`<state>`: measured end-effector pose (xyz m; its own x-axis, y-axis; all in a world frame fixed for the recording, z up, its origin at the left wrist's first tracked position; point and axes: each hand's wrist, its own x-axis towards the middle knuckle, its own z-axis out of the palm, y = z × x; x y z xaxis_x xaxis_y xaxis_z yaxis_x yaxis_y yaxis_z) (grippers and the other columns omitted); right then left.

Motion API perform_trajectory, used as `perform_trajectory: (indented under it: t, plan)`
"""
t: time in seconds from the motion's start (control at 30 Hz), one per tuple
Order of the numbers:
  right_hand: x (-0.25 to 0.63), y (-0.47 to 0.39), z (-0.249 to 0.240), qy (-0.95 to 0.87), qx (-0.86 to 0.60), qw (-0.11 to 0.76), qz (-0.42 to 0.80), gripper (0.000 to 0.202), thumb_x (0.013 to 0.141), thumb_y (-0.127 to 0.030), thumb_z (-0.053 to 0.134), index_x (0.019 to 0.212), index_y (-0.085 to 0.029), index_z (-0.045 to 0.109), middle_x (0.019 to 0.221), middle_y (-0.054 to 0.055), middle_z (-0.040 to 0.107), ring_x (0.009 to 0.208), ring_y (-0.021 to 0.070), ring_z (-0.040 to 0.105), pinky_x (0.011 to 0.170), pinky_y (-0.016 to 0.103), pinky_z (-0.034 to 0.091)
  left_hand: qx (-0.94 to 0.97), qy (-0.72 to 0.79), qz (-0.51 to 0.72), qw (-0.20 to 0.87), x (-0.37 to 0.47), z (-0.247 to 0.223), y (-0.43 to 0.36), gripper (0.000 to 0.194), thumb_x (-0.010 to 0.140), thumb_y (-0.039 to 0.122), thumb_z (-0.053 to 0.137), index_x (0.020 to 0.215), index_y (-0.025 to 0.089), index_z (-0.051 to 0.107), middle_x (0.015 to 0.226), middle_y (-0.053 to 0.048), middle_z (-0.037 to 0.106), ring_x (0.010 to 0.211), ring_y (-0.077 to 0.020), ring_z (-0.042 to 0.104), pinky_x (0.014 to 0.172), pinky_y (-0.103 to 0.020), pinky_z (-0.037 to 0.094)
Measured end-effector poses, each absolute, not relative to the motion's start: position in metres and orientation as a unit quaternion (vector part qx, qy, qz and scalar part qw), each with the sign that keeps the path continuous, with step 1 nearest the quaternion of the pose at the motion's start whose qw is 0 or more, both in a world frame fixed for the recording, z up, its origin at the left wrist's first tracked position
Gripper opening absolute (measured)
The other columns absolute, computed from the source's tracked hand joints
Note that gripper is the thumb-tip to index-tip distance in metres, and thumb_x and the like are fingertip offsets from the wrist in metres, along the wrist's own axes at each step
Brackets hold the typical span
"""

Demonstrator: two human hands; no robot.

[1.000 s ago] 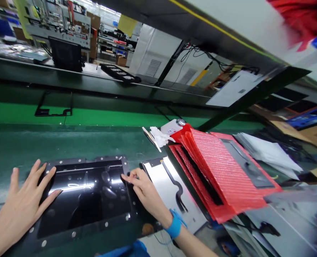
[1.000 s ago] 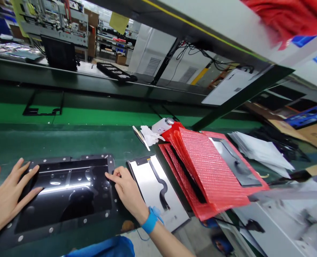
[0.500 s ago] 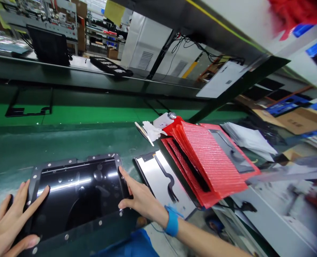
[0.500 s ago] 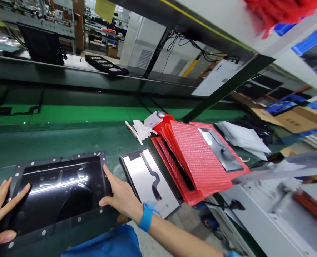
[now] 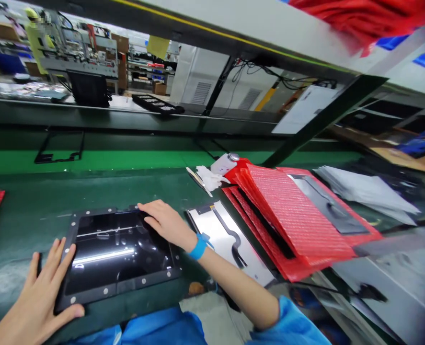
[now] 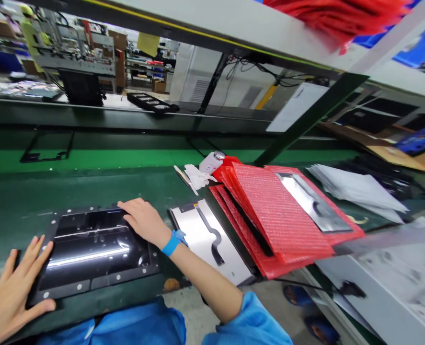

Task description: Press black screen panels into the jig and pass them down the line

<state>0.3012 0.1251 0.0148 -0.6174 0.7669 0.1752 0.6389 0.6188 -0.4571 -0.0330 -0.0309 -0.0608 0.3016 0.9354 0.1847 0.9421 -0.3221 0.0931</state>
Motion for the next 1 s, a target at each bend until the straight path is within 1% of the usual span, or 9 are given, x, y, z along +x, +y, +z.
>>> perform_trajectory:
  t: [0.17,0.3,0.5,0.6,0.67,0.73,0.83,0.9,1.0]
  plan:
    - [0.260,0.128,-0.005,-0.919,-0.300,0.193,0.167,0.058,0.087,0.002,0.045,0.139,-0.021,0.050,0.134,0.008,0.060,0.128,0.0201,0.048,0.104,0.043,0.041,-0.799,-0.588,-0.103,0.079,-0.021,-0.055,-0.032,0.115,0.075,0.076,0.057,0.156,0.014,0.003,0.158,-0.023,0.025,0.147,-0.0430,0.013,0.116,-0.066,0.009]
    - [0.256,0.132,-0.014,-0.895,-0.314,0.238,0.210,0.054,0.088,-0.001,0.044,0.139,-0.017,0.049,0.125,0.012,0.062,0.124,0.0240,0.048,0.103,0.047,0.043,-0.792,-0.593,-0.113,0.095,-0.016,-0.058,-0.031,0.121,0.071,0.082,0.054,0.156,0.012,0.005,0.157,-0.025,0.026,0.146,-0.0458,0.013,0.114,-0.069,0.008]
    - [0.254,0.153,-0.001,-0.862,-0.320,0.261,0.293,0.053,0.082,-0.002,0.052,0.132,-0.021,0.050,0.112,0.005,0.066,0.111,0.0199,0.055,0.098,0.042,0.047,-0.785,-0.604,-0.125,0.054,-0.015,-0.062,-0.036,0.121,0.071,0.081,0.056,0.156,0.013,0.004,0.158,-0.024,0.022,0.147,-0.0468,0.009,0.113,-0.072,0.008]
    - [0.253,0.162,0.018,-0.855,-0.300,0.234,0.353,0.061,0.080,-0.003,0.053,0.136,-0.026,0.046,0.107,0.002,0.066,0.102,0.0174,0.059,0.092,0.037,0.050,-0.759,-0.621,-0.194,-0.030,-0.013,-0.062,-0.037,0.093,0.087,0.066,0.050,0.156,0.019,0.009,0.161,-0.020,0.015,0.148,-0.0421,0.003,0.113,-0.071,0.014]
    - [0.254,0.167,0.032,-0.840,-0.295,0.205,0.406,0.064,0.079,-0.004,0.054,0.137,-0.027,0.046,0.105,0.001,0.065,0.098,0.0163,0.059,0.088,0.035,0.049,-0.712,-0.632,-0.286,-0.106,-0.012,-0.059,-0.033,0.058,0.098,0.047,0.039,0.152,0.028,0.027,0.162,-0.012,0.018,0.150,-0.0350,0.003,0.114,-0.069,0.017]
    - [0.257,0.171,0.043,-0.817,-0.300,0.188,0.455,0.056,0.079,-0.009,0.057,0.132,-0.026,0.052,0.107,0.002,0.064,0.097,0.0168,0.059,0.082,0.033,0.049,-0.644,-0.639,-0.361,-0.214,-0.011,-0.049,-0.026,0.040,0.101,0.037,0.033,0.138,0.031,0.048,0.160,-0.006,0.028,0.151,-0.0290,0.008,0.117,-0.065,0.019]
    - [0.263,0.180,0.054,-0.782,-0.318,0.197,0.498,0.040,0.080,-0.022,0.063,0.120,-0.023,0.062,0.112,0.006,0.064,0.097,0.0191,0.058,0.073,0.030,0.050,-0.486,-0.614,-0.462,-0.416,-0.005,-0.024,-0.010,0.038,0.099,0.046,0.037,0.118,0.026,0.063,0.147,-0.007,0.049,0.143,-0.0285,0.035,0.117,-0.055,0.029]
    - [0.268,0.189,0.058,-0.767,-0.341,0.204,0.503,0.037,0.080,-0.029,0.065,0.117,-0.021,0.064,0.108,0.006,0.063,0.088,0.0180,0.059,0.070,0.030,0.049,-0.384,-0.562,-0.513,-0.523,0.002,-0.004,0.002,0.039,0.098,0.052,0.038,0.112,0.023,0.062,0.128,-0.008,0.064,0.121,-0.0259,0.057,0.107,-0.048,0.042]
    - [0.273,0.205,0.061,-0.767,-0.369,0.219,0.477,0.040,0.079,-0.036,0.068,0.116,-0.021,0.066,0.102,0.005,0.063,0.081,0.0172,0.059,0.067,0.030,0.049,-0.341,-0.504,-0.534,-0.587,0.013,0.017,0.024,0.032,0.096,0.053,0.046,0.102,0.023,0.057,0.102,-0.003,0.067,0.097,-0.0170,0.063,0.090,-0.032,0.049]
